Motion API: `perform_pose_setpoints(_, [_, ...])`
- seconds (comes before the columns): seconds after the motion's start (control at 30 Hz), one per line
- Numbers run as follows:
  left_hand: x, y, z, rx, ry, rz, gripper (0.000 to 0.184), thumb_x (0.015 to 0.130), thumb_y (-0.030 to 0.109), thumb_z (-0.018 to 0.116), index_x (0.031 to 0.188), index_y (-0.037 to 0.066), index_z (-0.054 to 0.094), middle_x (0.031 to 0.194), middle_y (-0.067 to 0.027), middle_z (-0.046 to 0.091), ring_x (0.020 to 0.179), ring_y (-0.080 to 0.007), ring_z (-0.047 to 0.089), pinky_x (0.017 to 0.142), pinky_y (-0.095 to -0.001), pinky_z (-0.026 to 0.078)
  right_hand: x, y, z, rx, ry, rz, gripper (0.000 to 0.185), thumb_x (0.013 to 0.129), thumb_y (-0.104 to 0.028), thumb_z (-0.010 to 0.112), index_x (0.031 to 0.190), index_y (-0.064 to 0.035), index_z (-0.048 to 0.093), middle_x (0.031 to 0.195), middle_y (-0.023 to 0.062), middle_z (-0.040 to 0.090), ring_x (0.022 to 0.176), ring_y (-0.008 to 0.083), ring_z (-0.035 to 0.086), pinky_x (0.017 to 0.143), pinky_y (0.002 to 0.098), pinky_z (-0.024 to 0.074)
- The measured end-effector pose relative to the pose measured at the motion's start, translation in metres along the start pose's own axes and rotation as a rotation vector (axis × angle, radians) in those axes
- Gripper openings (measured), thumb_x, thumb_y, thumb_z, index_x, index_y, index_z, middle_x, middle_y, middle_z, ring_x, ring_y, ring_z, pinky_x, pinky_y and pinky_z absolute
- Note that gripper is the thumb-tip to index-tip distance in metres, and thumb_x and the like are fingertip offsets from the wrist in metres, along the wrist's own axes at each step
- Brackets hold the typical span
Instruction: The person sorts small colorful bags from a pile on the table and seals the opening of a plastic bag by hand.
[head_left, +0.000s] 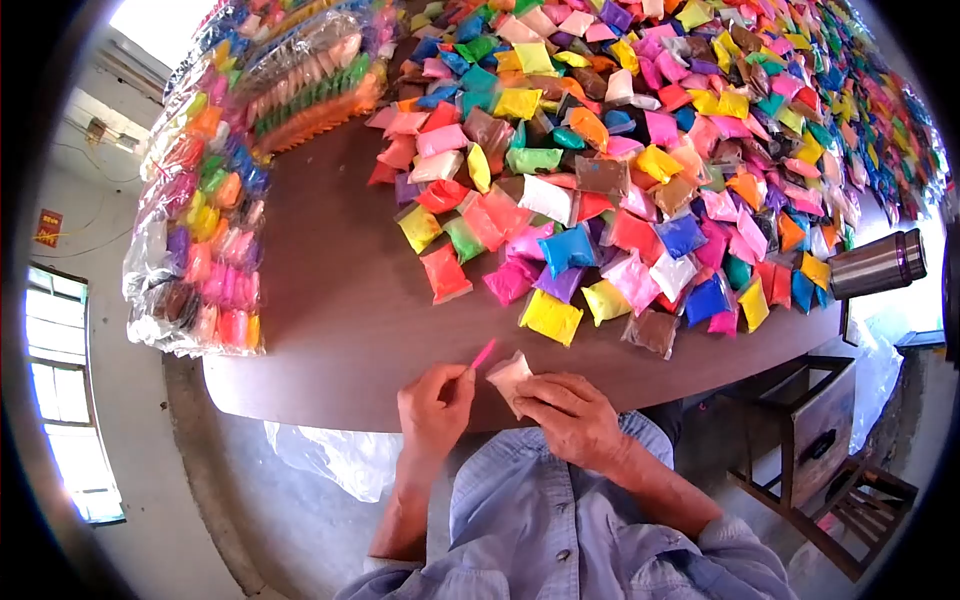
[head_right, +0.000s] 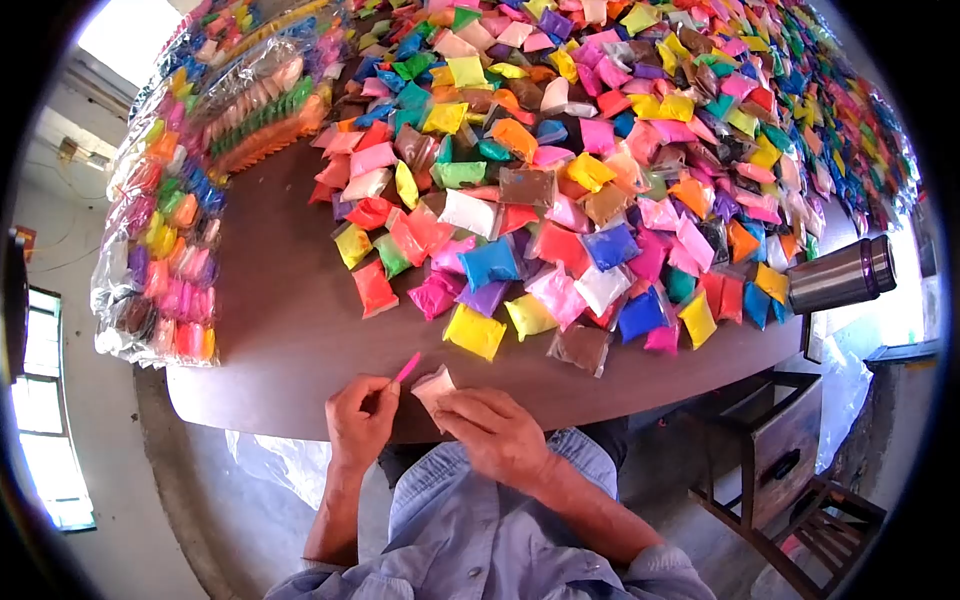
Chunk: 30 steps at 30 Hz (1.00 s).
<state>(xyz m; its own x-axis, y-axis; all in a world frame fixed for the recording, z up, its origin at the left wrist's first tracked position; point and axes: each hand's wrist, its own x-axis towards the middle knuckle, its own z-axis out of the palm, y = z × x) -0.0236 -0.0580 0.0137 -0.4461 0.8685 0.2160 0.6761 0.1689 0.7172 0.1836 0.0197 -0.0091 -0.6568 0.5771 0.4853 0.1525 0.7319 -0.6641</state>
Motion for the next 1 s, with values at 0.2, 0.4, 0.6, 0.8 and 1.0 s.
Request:
perform_pose_setpoints(0.2, [-0.020,0.036,-0.009,-0.039,-0.090,-0.008,0.008,0.087,0.001,0.078,0.090,0.002,0.071,0.075,-0.0115,0.068,0.061,-0.0203,0.067,0.056,-0.0331,0.053,-0.003,-0.001,0.004,0.033,0.048,0.070,0.032,0.075,0.002,0.075,0.105,-0.0065,0.074,0.116,0.0068,0.070,0.106,0.0286,0.069,0.090,0.0398,0.0573])
perform_pose_setpoints(0.4, [-0.038,0.019,0.011,0.179,-0.026,0.191,0.015,0.084,0.001,0.079,0.089,0.007,0.066,0.075,-0.0096,0.068,0.061,-0.0282,0.067,0.053,-0.0385,0.052,0.002,-0.002,0.001,0.030,0.044,0.019,0.034,0.073,0.003,0.077,0.105,-0.0066,0.075,0.113,0.0062,0.070,0.101,0.0274,0.070,0.087,0.0383,0.0582])
perform_pose_setpoints(0.6, [-0.027,0.013,0.010,0.155,0.024,0.188,0.016,0.085,0.000,0.078,0.088,0.006,0.064,0.072,-0.0122,0.065,0.061,-0.0314,0.066,0.054,-0.0394,0.050,0.006,-0.005,0.000,-0.010,0.019,0.011,0.034,0.073,0.000,0.079,0.105,-0.0072,0.075,0.112,0.0049,0.071,0.101,0.0261,0.070,0.086,0.0377,0.0577])
perform_pose_setpoints(0.8, [-0.036,0.012,0.004,0.169,-0.064,0.268,0.015,0.083,0.001,0.078,0.090,0.006,0.065,0.074,-0.0125,0.066,0.063,-0.0318,0.067,0.056,-0.0403,0.052,0.006,-0.006,0.002,-0.014,0.046,0.026,0.033,0.074,0.000,0.077,0.106,-0.0079,0.075,0.112,0.0046,0.071,0.100,0.0258,0.070,0.087,0.0373,0.0570])
perform_pose_setpoints(1.0, [-0.020,0.004,0.008,0.158,-0.062,0.211,0.013,0.087,0.002,0.078,0.092,0.005,0.066,0.078,-0.0127,0.069,0.066,-0.0325,0.069,0.057,-0.0410,0.053,0.009,-0.006,0.003,-0.040,0.044,0.038,0.033,0.075,0.002,0.074,0.106,-0.0077,0.075,0.112,0.0054,0.071,0.098,0.0272,0.069,0.085,0.0382,0.0566])
